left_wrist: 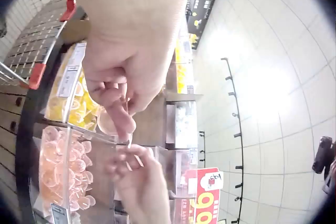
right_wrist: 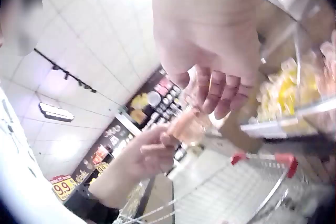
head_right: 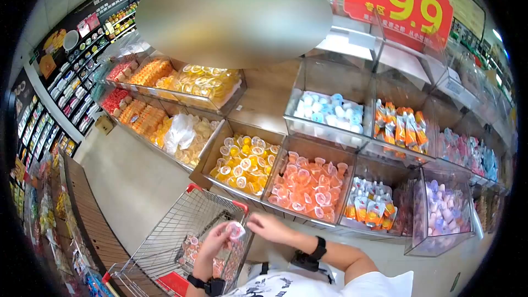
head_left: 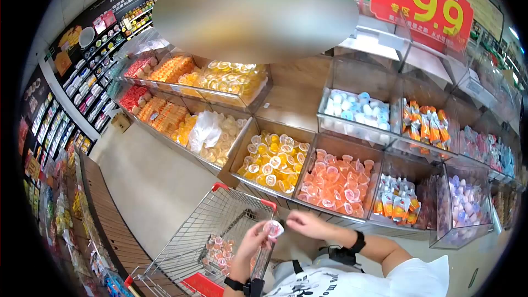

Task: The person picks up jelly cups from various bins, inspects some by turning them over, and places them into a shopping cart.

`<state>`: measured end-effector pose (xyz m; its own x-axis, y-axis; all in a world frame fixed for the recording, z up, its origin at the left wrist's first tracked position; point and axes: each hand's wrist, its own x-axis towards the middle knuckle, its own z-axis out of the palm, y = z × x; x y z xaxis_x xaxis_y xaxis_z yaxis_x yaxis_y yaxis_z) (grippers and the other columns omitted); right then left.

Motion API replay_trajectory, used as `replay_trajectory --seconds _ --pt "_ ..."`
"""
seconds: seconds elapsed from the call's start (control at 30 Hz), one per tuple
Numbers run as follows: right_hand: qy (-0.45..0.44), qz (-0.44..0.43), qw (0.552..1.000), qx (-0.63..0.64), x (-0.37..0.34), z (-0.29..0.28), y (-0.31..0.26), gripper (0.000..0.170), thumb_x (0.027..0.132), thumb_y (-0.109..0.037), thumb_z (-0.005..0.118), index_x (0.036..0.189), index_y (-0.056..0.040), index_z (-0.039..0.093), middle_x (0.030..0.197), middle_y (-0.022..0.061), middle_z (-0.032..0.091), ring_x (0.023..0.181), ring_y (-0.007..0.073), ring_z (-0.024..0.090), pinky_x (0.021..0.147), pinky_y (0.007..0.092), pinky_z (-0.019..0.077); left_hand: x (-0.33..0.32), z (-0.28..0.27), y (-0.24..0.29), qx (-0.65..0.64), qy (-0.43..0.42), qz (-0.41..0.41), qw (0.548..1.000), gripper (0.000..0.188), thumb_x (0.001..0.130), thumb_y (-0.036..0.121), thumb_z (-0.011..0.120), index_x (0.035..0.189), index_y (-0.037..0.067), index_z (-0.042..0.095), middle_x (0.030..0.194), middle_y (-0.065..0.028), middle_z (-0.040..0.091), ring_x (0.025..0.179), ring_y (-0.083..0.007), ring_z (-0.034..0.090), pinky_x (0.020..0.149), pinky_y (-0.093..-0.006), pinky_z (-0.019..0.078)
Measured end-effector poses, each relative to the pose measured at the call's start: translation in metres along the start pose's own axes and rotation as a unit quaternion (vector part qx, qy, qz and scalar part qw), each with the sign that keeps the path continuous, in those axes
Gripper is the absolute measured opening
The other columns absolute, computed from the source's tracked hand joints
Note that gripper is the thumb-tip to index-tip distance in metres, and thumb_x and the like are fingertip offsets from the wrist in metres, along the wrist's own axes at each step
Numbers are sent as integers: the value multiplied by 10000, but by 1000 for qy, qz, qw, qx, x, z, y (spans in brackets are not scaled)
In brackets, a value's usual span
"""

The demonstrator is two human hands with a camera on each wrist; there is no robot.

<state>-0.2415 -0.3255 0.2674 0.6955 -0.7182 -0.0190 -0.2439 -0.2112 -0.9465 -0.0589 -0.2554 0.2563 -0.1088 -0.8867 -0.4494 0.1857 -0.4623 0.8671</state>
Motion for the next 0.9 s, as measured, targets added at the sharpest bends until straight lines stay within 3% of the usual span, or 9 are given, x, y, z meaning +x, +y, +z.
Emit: replay_trajectory --seconds 0.17,0.3,0.43,0.5,0.63,0.73,0.83,0.87,0.9 --pt "73 -240 968 -23 -61 -96 -119 196 707 -139 462 877 -42 449 742 85 482 661 197 477 584 280 384 8 39 32 40 22 45 998 285 752 152 423 1010 34 390 637 -68 556 394 -57 466 334 -136 290" --pt "-38 -439 898 7 -112 -141 -183 96 677 -83 506 742 -14 489 792 95 516 688 204 499 594 303 402 14 67 53 65 24 71 995 318 749 99 382 1052 18 334 661 -115 554 420 -84 490 340 -146 313" --pt "-36 -576 816 -18 -130 -158 -209 315 662 -201 526 935 -92 414 802 83 526 670 237 503 587 290 411 15 93 80 50 -3 108 993 343 760 102 375 1081 12 296 679 -140 551 433 -104 504 344 -153 321" --pt "-9 -609 793 -19 -131 -166 -220 337 666 -226 512 963 -116 394 802 72 528 643 242 497 572 281 410 14 103 91 53 -17 131 990 359 765 113 377 1096 12 278 686 -149 549 441 -114 512 344 -155 323" --pt "2 -575 817 -48 -160 -198 -216 61 678 -104 459 713 -76 500 781 54 525 512 172 491 449 249 419 8 130 116 87 -44 176 980 386 776 139 381 1118 16 250 691 -164 546 446 -131 522 344 -155 326" --pt "117 -670 730 -77 -199 -216 -207 133 692 -200 436 692 -106 529 690 33 509 582 156 461 558 248 362 2 149 132 103 -57 213 970 367 778 137 379 1107 14 271 681 -154 547 439 -128 519 336 -150 325" --pt "391 -773 490 -96 -205 -205 -194 176 703 -190 435 841 -115 516 693 34 501 591 143 440 608 263 335 -6 169 149 111 -85 239 961 349 779 129 374 1097 16 288 685 -134 547 438 -120 517 330 -144 322" --pt "421 -778 463 -57 -207 -204 -180 185 651 -161 480 811 -73 511 696 54 491 607 179 448 591 300 353 -11 176 154 110 -91 243 960 334 779 120 368 1088 16 298 684 -108 544 437 -111 515 327 -140 319" --pt "437 -732 518 -72 -200 -204 -165 194 622 -146 497 791 -52 507 691 64 485 619 193 450 589 318 359 -14 182 157 120 -100 240 958 329 779 117 368 1084 14 303 685 -107 542 437 -109 515 326 -139 319"
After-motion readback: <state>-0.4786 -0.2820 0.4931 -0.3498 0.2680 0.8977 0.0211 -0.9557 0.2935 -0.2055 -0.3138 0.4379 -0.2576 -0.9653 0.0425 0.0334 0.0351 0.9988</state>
